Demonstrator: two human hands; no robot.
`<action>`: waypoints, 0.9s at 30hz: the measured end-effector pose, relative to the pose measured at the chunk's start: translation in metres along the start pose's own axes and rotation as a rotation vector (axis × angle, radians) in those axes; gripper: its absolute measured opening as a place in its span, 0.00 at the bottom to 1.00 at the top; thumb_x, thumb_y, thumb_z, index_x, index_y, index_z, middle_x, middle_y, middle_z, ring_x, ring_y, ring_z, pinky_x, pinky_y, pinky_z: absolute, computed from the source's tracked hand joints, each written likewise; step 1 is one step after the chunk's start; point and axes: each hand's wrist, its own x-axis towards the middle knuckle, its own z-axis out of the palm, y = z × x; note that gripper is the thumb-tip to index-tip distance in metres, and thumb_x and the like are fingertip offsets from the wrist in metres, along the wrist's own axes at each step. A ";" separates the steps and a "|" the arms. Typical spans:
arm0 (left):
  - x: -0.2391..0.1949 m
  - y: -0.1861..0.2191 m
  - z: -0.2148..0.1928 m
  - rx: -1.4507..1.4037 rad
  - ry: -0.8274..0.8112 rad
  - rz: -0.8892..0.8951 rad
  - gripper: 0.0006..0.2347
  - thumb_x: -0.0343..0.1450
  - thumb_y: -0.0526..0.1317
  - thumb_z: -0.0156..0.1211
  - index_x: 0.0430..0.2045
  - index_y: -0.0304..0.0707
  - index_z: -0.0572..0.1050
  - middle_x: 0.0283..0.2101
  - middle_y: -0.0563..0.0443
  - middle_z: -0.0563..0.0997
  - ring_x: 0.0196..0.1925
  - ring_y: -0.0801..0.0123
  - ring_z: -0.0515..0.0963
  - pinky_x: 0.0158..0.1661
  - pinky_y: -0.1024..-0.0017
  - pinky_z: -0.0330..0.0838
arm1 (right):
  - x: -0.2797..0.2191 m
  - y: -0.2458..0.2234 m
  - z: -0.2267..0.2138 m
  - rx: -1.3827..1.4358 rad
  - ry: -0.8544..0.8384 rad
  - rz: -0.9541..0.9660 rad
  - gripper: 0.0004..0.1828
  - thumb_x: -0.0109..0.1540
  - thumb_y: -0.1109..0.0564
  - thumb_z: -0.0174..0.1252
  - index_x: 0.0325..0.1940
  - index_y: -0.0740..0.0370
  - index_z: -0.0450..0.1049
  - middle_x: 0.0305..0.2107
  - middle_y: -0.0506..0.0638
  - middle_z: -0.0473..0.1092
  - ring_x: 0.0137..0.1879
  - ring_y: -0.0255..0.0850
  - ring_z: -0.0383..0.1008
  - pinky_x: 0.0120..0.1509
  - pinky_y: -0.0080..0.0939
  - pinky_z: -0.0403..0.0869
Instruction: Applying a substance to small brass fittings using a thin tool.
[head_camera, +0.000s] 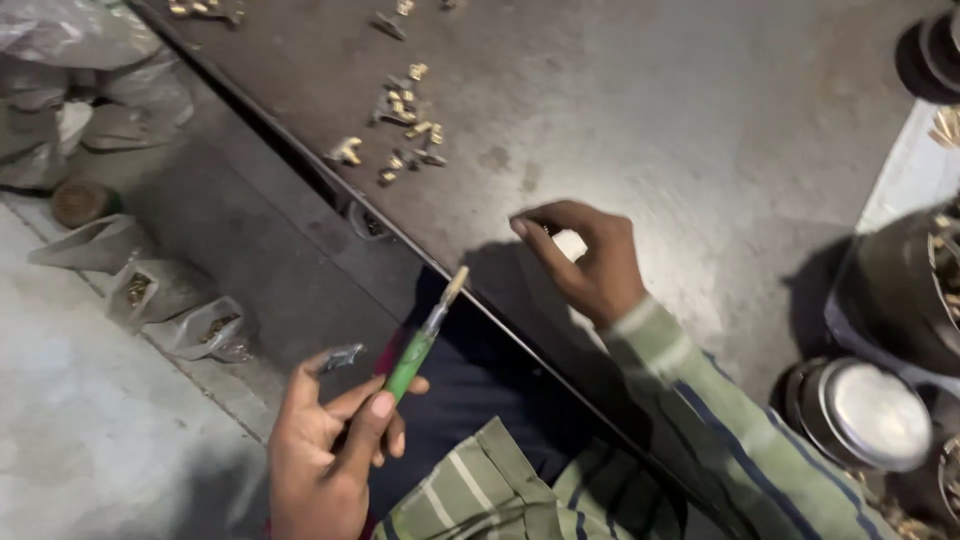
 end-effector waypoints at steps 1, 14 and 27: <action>0.002 -0.001 -0.004 -0.005 0.013 0.006 0.18 0.70 0.33 0.57 0.54 0.29 0.62 0.38 0.36 0.89 0.20 0.74 0.75 0.22 0.77 0.66 | 0.019 0.004 0.012 0.004 -0.009 -0.011 0.09 0.64 0.56 0.66 0.43 0.65 0.83 0.34 0.55 0.81 0.40 0.40 0.83 0.47 0.39 0.78; 0.013 -0.003 -0.018 -0.048 0.113 -0.049 0.19 0.68 0.33 0.58 0.53 0.31 0.63 0.36 0.36 0.90 0.18 0.75 0.75 0.21 0.77 0.65 | 0.102 0.045 0.059 -0.277 -0.064 -0.425 0.14 0.57 0.65 0.66 0.46 0.58 0.82 0.39 0.60 0.73 0.47 0.58 0.72 0.52 0.54 0.73; 0.008 -0.007 0.000 -0.031 0.003 0.080 0.19 0.71 0.33 0.59 0.54 0.27 0.62 0.38 0.41 0.90 0.21 0.77 0.74 0.26 0.79 0.71 | 0.054 0.013 0.002 -0.230 -0.374 -0.181 0.13 0.56 0.67 0.65 0.46 0.64 0.81 0.38 0.56 0.77 0.42 0.42 0.79 0.47 0.39 0.79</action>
